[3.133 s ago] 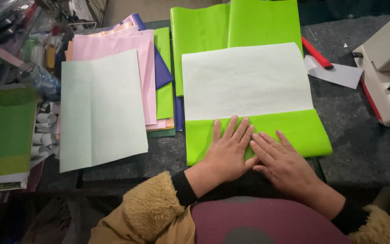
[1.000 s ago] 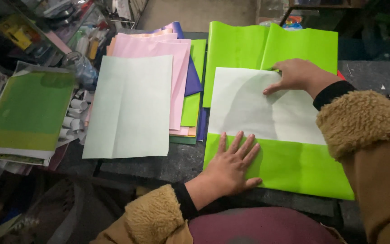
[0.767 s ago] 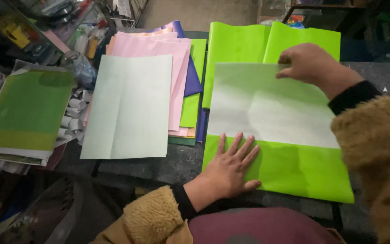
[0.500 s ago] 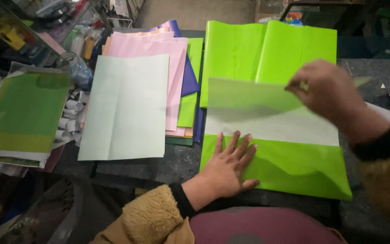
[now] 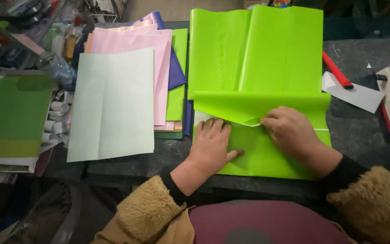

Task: Applying glue to colored paper sheets and folding them to prepare for packaging or bag making.

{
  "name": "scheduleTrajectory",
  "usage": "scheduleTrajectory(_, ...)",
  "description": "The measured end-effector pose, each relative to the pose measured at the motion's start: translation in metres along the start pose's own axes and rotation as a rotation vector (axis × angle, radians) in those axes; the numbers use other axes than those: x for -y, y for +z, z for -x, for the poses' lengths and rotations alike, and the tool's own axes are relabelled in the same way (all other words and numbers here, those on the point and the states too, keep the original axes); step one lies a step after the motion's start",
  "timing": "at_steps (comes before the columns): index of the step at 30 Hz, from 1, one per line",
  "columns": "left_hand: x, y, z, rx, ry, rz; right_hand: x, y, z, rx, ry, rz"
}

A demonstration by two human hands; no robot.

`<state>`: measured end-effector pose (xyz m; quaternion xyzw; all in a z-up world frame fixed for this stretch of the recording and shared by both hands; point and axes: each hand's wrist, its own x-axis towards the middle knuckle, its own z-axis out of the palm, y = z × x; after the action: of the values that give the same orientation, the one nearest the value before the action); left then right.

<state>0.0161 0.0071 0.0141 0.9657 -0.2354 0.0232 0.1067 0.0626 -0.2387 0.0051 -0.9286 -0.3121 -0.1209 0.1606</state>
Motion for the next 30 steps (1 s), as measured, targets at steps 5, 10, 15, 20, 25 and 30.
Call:
scheduleTrajectory(5, 0.005, -0.006, 0.01, -0.227, 0.06, 0.105, 0.0, 0.002, -0.001, 0.031, 0.009, -0.021)
scheduleTrajectory(10, 0.015, -0.008, 0.009, -0.233, 0.023, 0.16, 0.004, -0.001, 0.001, 0.077, 0.007, -0.015)
scheduleTrajectory(15, 0.018, -0.002, 0.006, -0.187, -0.024, 0.175, 0.002, -0.002, 0.002, 0.076, 0.002, -0.039)
scheduleTrajectory(20, 0.015, 0.02, 0.006, -0.207, 0.11, 0.044, 0.001, -0.001, 0.003, 0.068, -0.002, -0.043)
scheduleTrajectory(25, 0.017, 0.027, 0.006, -0.202, 0.187, 0.018, 0.005, -0.005, 0.003, 0.075, 0.005, -0.033)
scheduleTrajectory(30, 0.016, 0.025, 0.003, -0.221, 0.177, 0.071, 0.003, -0.008, 0.003, 0.097, -0.005, -0.013)
